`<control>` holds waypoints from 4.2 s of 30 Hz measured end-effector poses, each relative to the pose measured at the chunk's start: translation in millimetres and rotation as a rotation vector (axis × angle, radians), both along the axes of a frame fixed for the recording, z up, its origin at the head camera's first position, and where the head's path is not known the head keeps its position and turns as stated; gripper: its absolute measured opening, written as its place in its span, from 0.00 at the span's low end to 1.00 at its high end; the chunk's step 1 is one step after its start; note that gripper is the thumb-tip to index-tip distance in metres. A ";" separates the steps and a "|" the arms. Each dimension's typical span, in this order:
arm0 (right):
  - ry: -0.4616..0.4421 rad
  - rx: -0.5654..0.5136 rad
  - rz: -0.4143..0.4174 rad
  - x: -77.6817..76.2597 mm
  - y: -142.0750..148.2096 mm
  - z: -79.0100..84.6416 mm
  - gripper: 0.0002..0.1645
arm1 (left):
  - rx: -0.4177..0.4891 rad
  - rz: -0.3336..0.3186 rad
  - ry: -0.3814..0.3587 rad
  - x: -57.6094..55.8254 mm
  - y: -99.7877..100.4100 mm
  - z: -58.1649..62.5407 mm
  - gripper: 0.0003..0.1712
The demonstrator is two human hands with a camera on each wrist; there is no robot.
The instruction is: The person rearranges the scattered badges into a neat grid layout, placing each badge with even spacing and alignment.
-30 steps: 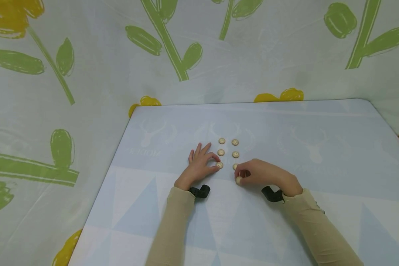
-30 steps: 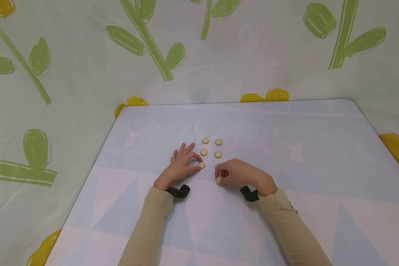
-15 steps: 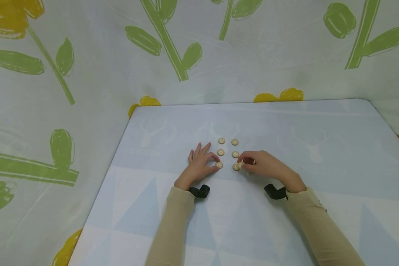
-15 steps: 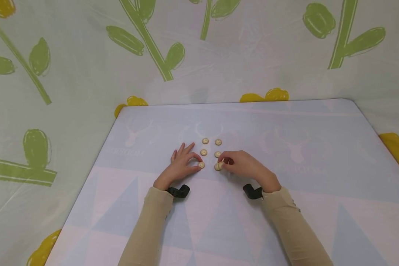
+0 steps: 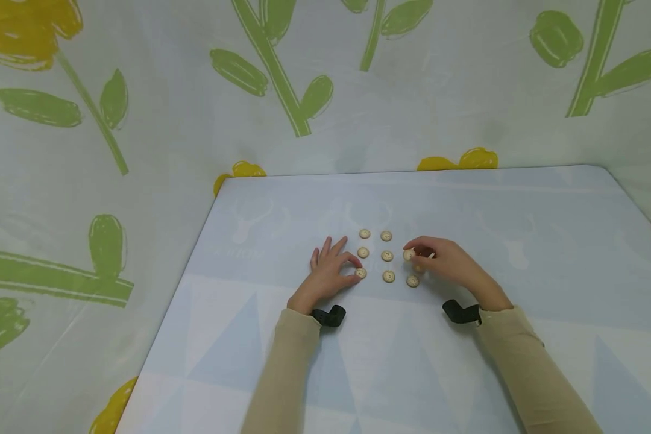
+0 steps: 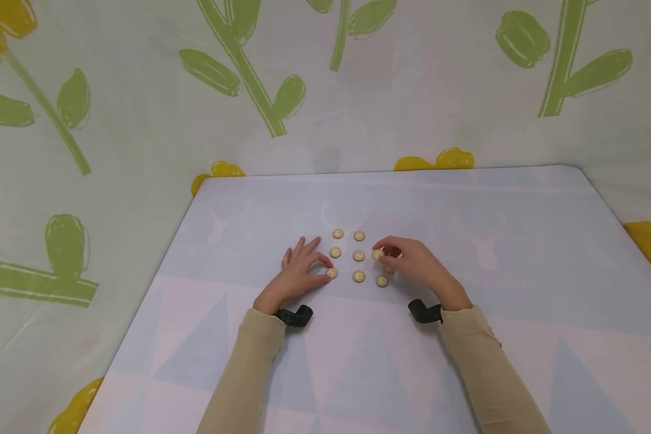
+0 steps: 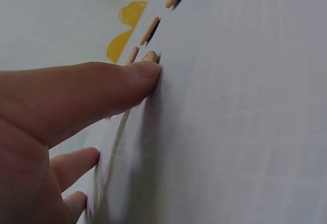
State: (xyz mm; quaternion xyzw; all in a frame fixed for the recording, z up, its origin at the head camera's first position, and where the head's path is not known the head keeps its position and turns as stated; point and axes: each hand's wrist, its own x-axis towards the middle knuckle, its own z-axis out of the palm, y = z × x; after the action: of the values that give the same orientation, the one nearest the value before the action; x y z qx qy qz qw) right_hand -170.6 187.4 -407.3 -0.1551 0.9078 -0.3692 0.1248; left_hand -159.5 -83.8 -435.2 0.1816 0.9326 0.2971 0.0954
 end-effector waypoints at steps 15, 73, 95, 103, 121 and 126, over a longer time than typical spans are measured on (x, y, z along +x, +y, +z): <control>-0.113 0.021 -0.140 -18.2 15.4 -15.8 0.16 | 0.002 -0.001 0.006 -0.5 0.4 -1.4 0.09; -0.065 0.108 -0.239 -53.2 -6.4 -15.3 0.15 | -0.008 0.013 -0.004 -1.0 0.4 -2.6 0.09; -0.026 0.095 -0.215 -47.0 -6.6 -18.4 0.16 | -0.016 0.011 0.011 -1.4 0.8 -3.7 0.09; -0.020 0.108 -0.227 -45.2 -8.6 -19.7 0.17 | -0.010 0.016 0.009 -1.0 0.2 -4.2 0.10; -0.023 0.095 -0.242 -44.4 -8.9 -21.6 0.17 | -0.011 0.011 0.008 -0.3 -0.3 -2.5 0.10; -0.013 0.103 -0.240 -44.3 -9.0 -22.7 0.17 | -0.005 0.010 0.013 -0.2 0.2 -1.1 0.10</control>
State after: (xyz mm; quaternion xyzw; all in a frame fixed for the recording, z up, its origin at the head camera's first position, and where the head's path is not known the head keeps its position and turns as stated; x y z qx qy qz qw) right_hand -214.8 178.4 -430.0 -0.0363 0.9368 -0.3353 0.0932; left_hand -159.8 -83.6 -436.3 0.1786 0.9348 0.2940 0.0885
